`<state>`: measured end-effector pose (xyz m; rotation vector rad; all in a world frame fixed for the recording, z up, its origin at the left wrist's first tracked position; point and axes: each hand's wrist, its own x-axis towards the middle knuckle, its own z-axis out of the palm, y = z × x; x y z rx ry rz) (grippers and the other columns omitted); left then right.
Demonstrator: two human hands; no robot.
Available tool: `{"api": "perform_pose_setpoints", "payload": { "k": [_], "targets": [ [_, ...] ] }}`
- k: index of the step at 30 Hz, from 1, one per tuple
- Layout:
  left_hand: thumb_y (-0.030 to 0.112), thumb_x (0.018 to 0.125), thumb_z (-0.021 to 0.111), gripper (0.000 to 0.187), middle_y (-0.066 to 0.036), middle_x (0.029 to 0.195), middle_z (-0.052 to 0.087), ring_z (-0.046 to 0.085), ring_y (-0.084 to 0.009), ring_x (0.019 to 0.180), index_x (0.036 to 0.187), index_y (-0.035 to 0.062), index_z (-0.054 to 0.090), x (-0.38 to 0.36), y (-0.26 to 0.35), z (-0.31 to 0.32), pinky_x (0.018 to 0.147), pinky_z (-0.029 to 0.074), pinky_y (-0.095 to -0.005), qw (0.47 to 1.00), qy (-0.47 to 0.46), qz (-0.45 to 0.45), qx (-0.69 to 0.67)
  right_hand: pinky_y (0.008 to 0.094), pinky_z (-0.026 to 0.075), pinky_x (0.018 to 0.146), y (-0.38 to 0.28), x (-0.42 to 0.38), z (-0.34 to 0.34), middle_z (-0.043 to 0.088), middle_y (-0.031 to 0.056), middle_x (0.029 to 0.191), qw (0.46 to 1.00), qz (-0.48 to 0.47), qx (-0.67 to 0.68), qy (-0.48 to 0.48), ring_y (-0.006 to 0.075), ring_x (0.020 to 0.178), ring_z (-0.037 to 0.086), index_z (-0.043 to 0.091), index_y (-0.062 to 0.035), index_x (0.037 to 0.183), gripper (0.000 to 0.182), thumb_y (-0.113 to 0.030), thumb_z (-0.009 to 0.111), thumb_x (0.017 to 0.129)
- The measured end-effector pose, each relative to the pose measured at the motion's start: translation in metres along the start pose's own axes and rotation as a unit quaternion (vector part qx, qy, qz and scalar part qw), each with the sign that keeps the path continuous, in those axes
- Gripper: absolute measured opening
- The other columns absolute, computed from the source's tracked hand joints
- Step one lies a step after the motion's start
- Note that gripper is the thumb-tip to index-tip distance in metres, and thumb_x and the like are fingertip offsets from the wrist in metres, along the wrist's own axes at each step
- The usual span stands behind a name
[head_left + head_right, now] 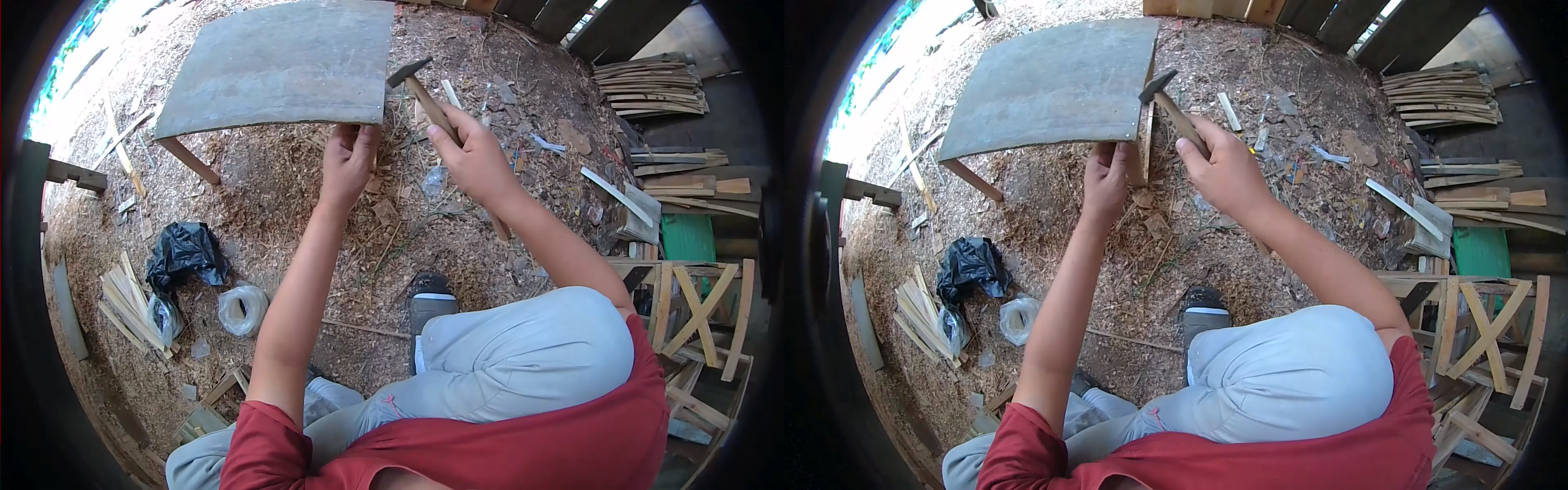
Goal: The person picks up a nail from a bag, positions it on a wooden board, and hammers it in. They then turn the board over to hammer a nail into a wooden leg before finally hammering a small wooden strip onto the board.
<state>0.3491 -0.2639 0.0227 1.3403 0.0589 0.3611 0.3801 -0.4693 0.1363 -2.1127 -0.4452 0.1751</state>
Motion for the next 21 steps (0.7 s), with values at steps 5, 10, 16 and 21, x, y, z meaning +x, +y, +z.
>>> {"api": "perform_pose_setpoints", "payload": {
  "k": [5,10,16,21],
  "targets": [
    [0.04,0.112,0.059,0.052,-0.012,0.135,0.063,0.058,-0.0182,0.12,0.142,-0.0023,0.052,-0.026,0.013,0.017,0.109,0.044,-0.0353,0.995,0.06,0.028,-0.08,0.0312,0.045,0.061,0.005,0.026,0.001,0.063,0.0023,0.077,0.995,0.034,0.093,0.01,0.0096,0.067,0.055,0.065,-0.0004,0.133,0.035,-0.024,0.063,0.106],
    [0.039,0.11,0.057,0.036,0.001,0.083,0.053,0.043,-0.0077,0.063,0.112,0.0024,0.056,-0.029,0.024,0.042,0.055,0.039,-0.0247,0.971,0.227,0.071,0.013,0.0295,0.041,0.057,0.003,0.049,-0.003,0.058,-0.0029,0.074,0.985,0.036,0.162,0.042,0.0061,0.062,0.049,0.067,-0.0016,0.12,0.026,-0.023,0.063,0.107],
    [0.036,0.104,0.054,0.029,0.002,0.067,0.05,0.044,-0.0084,0.056,0.092,0.0104,0.057,-0.033,0.057,0.002,0.049,0.034,-0.0256,0.95,0.296,0.093,-0.03,0.0265,0.039,0.055,0.006,0.061,-0.019,0.056,-0.0046,0.074,0.974,0.018,0.209,0.085,0.0037,0.062,0.048,0.067,-0.0025,0.119,0.025,-0.024,0.06,0.109],
    [0.035,0.103,0.048,0.027,0.001,0.066,0.051,0.046,-0.0105,0.058,0.096,0.0111,0.056,-0.017,0.079,-0.04,0.052,0.036,-0.0268,0.941,0.286,0.129,-0.127,0.0254,0.039,0.052,0.008,0.067,-0.024,0.055,-0.0044,0.073,0.964,0.005,0.246,0.098,0.0037,0.06,0.048,0.066,-0.0027,0.119,0.026,-0.026,0.057,0.112]
  ]
}}
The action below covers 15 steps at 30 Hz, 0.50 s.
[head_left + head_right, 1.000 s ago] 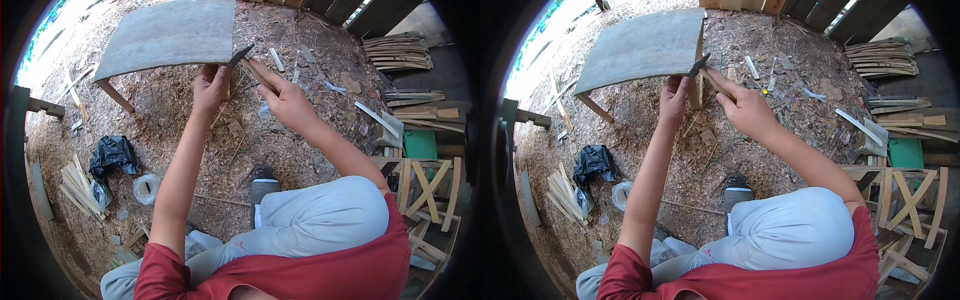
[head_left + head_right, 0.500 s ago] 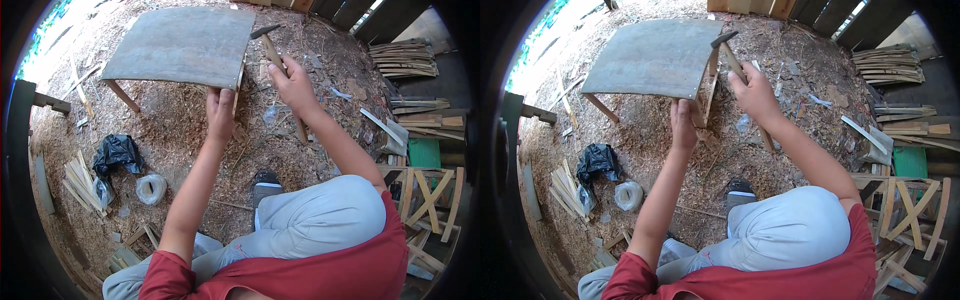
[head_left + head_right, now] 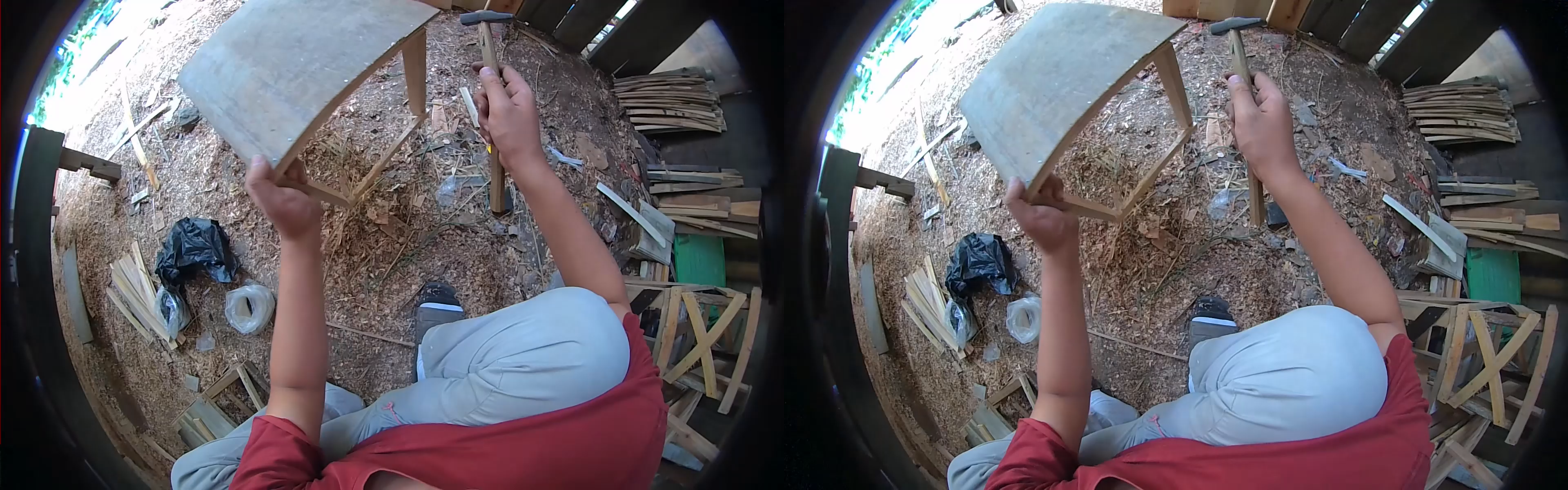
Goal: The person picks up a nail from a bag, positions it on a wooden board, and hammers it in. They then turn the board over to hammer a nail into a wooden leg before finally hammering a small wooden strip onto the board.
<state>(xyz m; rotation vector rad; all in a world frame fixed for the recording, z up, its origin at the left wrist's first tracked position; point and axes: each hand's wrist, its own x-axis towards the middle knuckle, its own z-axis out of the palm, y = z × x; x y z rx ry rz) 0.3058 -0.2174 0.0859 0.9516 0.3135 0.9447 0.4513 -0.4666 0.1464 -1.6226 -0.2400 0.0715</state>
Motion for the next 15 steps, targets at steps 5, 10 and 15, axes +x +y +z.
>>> {"api": "perform_pose_setpoints", "payload": {
  "k": [5,10,15],
  "targets": [
    [0.037,0.105,0.043,0.033,-0.002,0.075,0.058,0.052,-0.0128,0.067,0.104,0.0088,0.06,0.058,-0.007,-0.041,0.064,0.043,-0.0317,0.986,-0.139,-0.02,-0.094,0.0244,0.036,0.048,-0.009,-0.002,0.001,0.054,-0.0033,0.073,0.998,-0.002,0.054,-0.012,0.0042,0.055,0.045,0.062,-0.004,0.114,0.031,-0.035,0.054,0.114],
    [0.043,0.097,0.051,0.042,-0.006,0.091,0.07,0.059,-0.0164,0.075,0.11,0.0064,0.068,0.106,-0.009,-0.045,0.07,0.047,-0.0319,0.985,-0.057,-0.13,-0.092,0.0233,0.033,0.042,-0.01,-0.006,0.003,0.057,-0.0018,0.075,0.996,0.03,0.08,-0.018,0.0047,0.049,0.044,0.058,-0.0069,0.109,0.033,-0.04,0.055,0.113],
    [0.043,0.093,0.055,0.042,0.0,0.077,0.062,0.057,-0.0132,0.07,0.109,0.007,0.068,0.137,-0.039,-0.082,0.065,0.047,-0.0307,0.973,-0.132,-0.18,-0.063,0.023,0.033,0.038,0.009,-0.008,0.011,0.063,0.0024,0.087,0.994,0.056,0.03,-0.09,0.0033,0.045,0.043,0.056,-0.0076,0.106,0.033,-0.04,0.055,0.113]
  ]
}}
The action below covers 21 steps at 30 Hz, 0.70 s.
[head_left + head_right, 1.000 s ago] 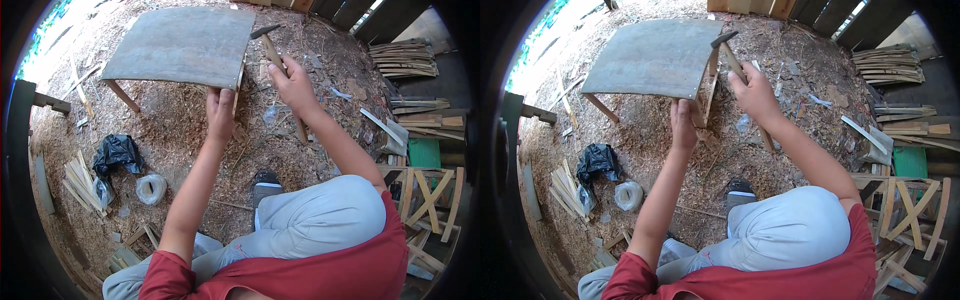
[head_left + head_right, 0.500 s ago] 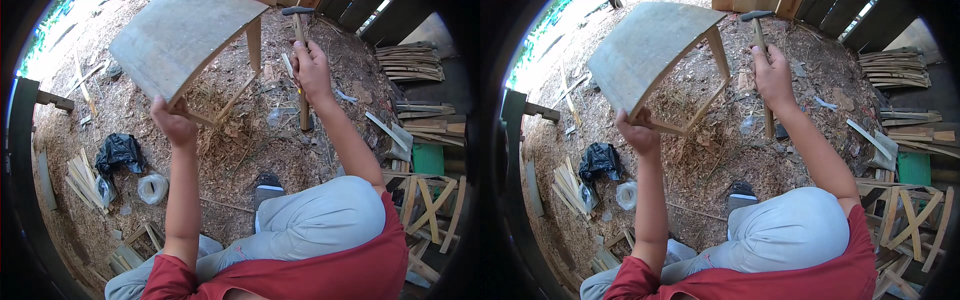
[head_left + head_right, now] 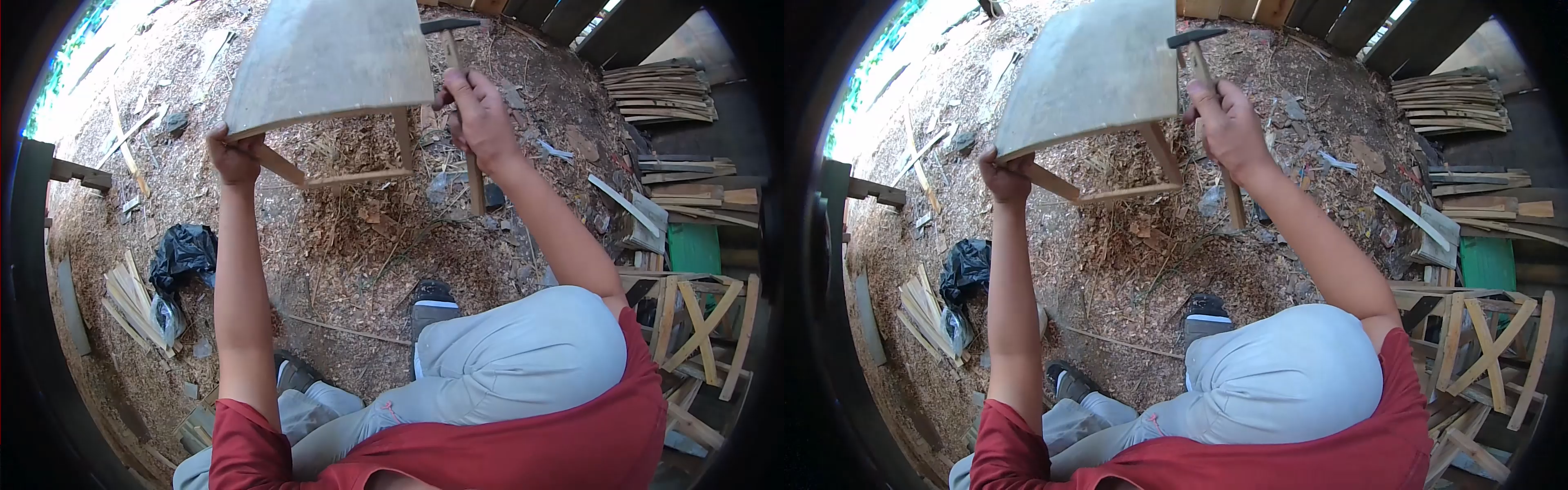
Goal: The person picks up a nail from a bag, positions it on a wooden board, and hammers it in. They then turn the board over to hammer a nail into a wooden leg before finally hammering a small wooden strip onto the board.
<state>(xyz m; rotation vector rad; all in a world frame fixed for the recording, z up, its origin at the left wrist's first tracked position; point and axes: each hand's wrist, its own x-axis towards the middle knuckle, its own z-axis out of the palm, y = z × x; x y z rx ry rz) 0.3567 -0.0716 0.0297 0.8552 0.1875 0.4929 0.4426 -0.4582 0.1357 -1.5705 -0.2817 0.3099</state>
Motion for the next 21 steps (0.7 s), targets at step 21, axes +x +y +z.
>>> {"api": "perform_pose_setpoints", "payload": {
  "k": [21],
  "targets": [
    [0.035,0.1,0.055,0.032,-0.004,0.083,0.059,0.056,-0.0177,0.08,0.088,0.0065,0.062,0.062,0.007,-0.016,0.078,0.048,-0.0363,0.987,0.008,0.074,0.145,0.0307,0.052,0.071,0.026,-0.005,0.037,0.058,0.0073,0.102,0.993,-0.027,-0.112,-0.033,0.0137,0.083,0.059,0.05,-0.0056,0.12,0.056,-0.033,0.088,0.09]
  ]
}}
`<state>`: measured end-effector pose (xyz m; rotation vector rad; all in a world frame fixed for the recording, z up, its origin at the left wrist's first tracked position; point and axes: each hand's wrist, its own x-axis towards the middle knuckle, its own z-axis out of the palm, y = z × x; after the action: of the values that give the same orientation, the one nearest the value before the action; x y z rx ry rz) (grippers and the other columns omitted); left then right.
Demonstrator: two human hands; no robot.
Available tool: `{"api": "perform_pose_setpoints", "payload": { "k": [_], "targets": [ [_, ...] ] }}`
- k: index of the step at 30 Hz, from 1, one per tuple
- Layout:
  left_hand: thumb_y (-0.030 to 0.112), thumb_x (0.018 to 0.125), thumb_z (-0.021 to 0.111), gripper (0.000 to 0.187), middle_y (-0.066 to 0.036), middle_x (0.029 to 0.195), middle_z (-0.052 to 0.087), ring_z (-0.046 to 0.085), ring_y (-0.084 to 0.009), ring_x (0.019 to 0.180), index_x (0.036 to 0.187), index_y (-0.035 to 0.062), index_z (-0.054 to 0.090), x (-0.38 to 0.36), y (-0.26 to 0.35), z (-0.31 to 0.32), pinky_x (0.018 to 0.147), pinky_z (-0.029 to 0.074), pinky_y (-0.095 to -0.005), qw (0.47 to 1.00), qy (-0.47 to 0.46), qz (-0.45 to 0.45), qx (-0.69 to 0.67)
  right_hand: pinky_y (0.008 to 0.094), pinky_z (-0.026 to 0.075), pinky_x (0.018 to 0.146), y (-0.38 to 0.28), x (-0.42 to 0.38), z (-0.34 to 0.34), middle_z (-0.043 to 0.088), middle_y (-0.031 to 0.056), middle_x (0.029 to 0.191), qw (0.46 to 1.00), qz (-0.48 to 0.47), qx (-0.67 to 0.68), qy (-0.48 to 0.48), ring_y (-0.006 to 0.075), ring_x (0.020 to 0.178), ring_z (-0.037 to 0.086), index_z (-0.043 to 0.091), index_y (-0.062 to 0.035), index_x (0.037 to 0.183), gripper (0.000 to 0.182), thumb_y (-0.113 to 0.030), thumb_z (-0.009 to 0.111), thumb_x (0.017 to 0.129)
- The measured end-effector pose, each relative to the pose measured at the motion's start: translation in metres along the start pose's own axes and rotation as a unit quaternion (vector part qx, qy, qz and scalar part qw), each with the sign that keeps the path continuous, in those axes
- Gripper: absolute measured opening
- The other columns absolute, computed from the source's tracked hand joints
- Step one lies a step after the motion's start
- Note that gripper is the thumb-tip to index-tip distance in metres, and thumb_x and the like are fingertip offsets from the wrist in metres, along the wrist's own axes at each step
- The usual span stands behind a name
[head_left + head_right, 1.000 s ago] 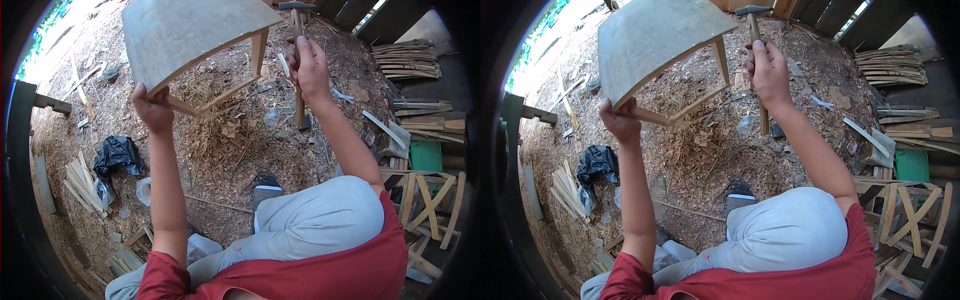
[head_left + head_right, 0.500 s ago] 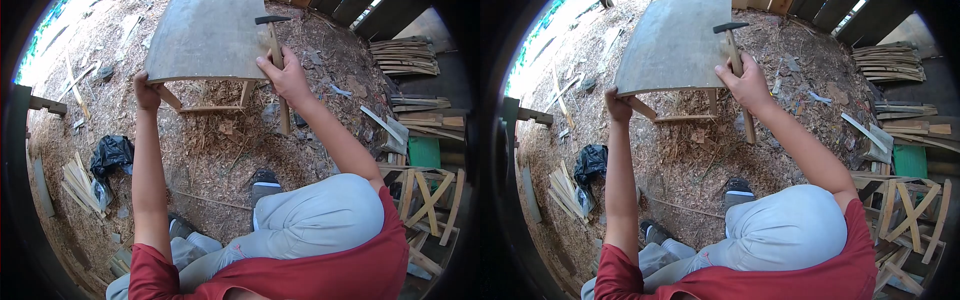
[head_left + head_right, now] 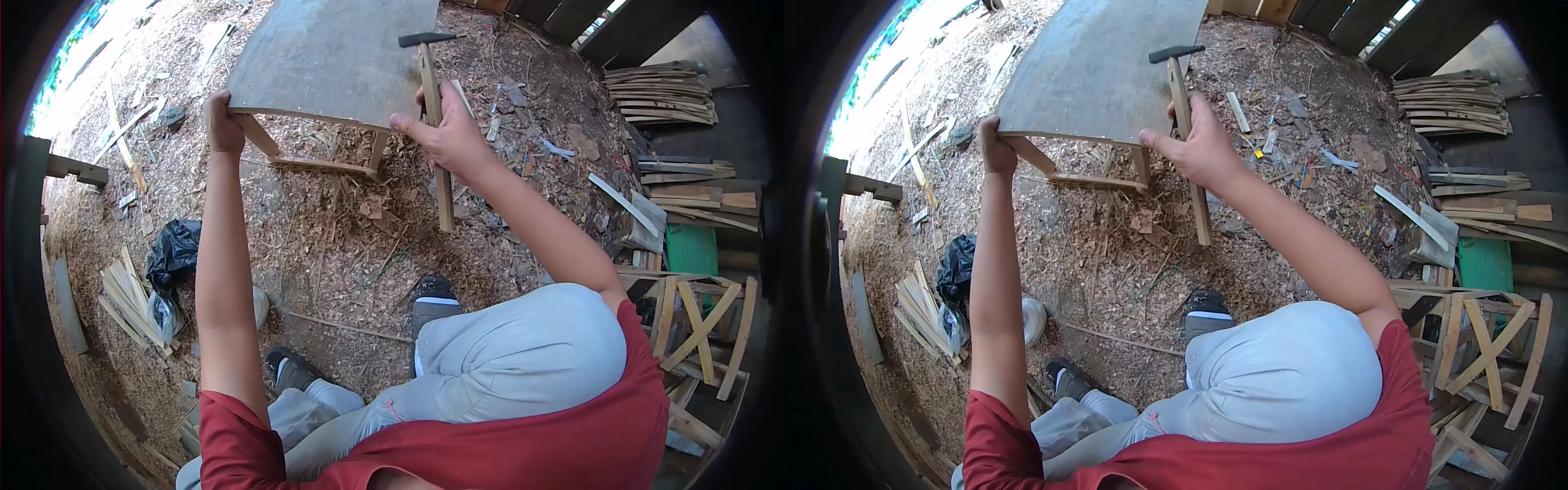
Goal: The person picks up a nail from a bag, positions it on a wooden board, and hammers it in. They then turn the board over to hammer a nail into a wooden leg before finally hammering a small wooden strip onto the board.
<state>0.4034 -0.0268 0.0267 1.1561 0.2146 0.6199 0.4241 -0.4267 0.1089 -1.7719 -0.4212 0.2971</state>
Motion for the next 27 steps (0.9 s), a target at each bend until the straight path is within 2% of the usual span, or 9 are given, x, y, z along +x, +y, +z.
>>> {"api": "perform_pose_setpoints", "payload": {
  "k": [4,6,8,10,11,13,19,22,27],
  "targets": [
    [0.041,0.102,0.057,0.038,-0.005,0.095,0.06,0.055,-0.0177,0.087,0.098,0.0027,0.06,-0.03,0.013,0.021,0.085,0.048,-0.0368,0.994,0.009,0.052,0.091,0.0367,0.053,0.088,-0.014,0.001,0.006,0.06,0.0111,0.11,0.998,0.043,-0.04,0.0,0.02,0.1,0.061,0.052,-0.0023,0.127,0.065,-0.037,0.09,0.087],
    [0.048,0.104,0.061,0.05,-0.009,0.105,0.058,0.055,-0.0205,0.095,0.11,-0.0015,0.056,-0.052,0.015,0.042,0.091,0.048,-0.0383,0.94,0.191,0.151,0.24,0.0377,0.053,0.091,-0.02,0.002,0.006,0.061,0.0118,0.112,0.996,0.072,-0.047,-0.009,0.0209,0.102,0.061,0.053,-0.0012,0.13,0.068,-0.038,0.09,0.087],
    [0.054,0.104,0.063,0.062,-0.012,0.108,0.056,0.056,-0.0228,0.101,0.118,-0.0048,0.051,-0.097,0.008,0.068,0.095,0.047,-0.0393,0.884,0.358,0.101,0.284,0.0378,0.052,0.094,-0.019,0.005,0.007,0.062,0.0119,0.113,0.996,0.048,-0.069,-0.006,0.0222,0.105,0.062,0.054,0.0006,0.133,0.071,-0.039,0.091,0.086],
    [0.052,0.106,0.062,0.058,-0.014,0.12,0.059,0.055,-0.0217,0.112,0.128,-0.0017,0.054,-0.141,0.012,0.101,0.103,0.043,-0.0365,0.949,0.252,-0.021,0.191,0.0373,0.053,0.093,-0.018,0.008,0.006,0.063,0.0116,0.113,0.996,0.033,-0.078,0.001,0.0223,0.104,0.062,0.055,0.0005,0.132,0.071,-0.039,0.091,0.086],
    [0.051,0.107,0.062,0.058,-0.015,0.126,0.067,0.061,-0.0243,0.119,0.132,-0.0008,0.06,-0.171,0.011,0.128,0.106,0.046,-0.0386,0.962,0.089,-0.112,0.234,0.0369,0.053,0.093,-0.014,0.008,0.008,0.064,0.0114,0.112,0.996,0.022,-0.089,0.004,0.0224,0.103,0.063,0.055,0.0004,0.13,0.07,-0.04,0.091,0.085],
    [0.047,0.109,0.061,0.052,-0.012,0.126,0.073,0.067,-0.0241,0.118,0.132,0.001,0.067,-0.182,-0.002,0.15,0.107,0.048,-0.0376,0.99,-0.007,-0.097,0.104,0.0369,0.054,0.092,-0.014,0.01,0.006,0.065,0.011,0.111,0.996,0.024,-0.089,0.0,0.0223,0.101,0.064,0.056,0.0002,0.13,0.071,-0.04,0.092,0.084],
    [0.034,0.103,0.076,0.037,-0.005,0.098,0.073,0.062,-0.0073,0.085,0.109,-0.0017,0.071,-0.17,0.0,0.177,0.076,0.051,-0.0263,0.992,-0.018,-0.11,0.057,0.0388,0.055,0.091,-0.012,0.01,0.003,0.067,0.0114,0.108,0.994,0.001,-0.109,0.012,0.0218,0.1,0.065,0.058,-0.002,0.128,0.072,-0.046,0.093,0.082],
    [0.037,0.104,0.075,0.04,-0.006,0.102,0.074,0.064,-0.0096,0.088,0.114,-0.001,0.07,-0.167,0.01,0.166,0.078,0.052,-0.0271,0.981,-0.041,-0.163,0.097,0.039,0.054,0.086,-0.011,0.006,0.002,0.067,0.0118,0.107,0.985,-0.028,-0.168,0.036,0.022,0.097,0.065,0.06,-0.0046,0.125,0.068,-0.049,0.09,0.084],
    [0.032,0.109,0.066,0.032,-0.005,0.108,0.073,0.069,-0.0154,0.097,0.123,0.0041,0.068,-0.165,0.092,0.079,0.088,0.056,-0.0335,0.843,-0.352,-0.234,0.332,0.0344,0.048,0.071,-0.047,-0.02,-0.002,0.065,0.0074,0.093,0.968,-0.04,-0.241,0.051,0.018,0.08,0.06,0.064,-0.0085,0.118,0.046,-0.043,0.082,0.094]
  ]
}}
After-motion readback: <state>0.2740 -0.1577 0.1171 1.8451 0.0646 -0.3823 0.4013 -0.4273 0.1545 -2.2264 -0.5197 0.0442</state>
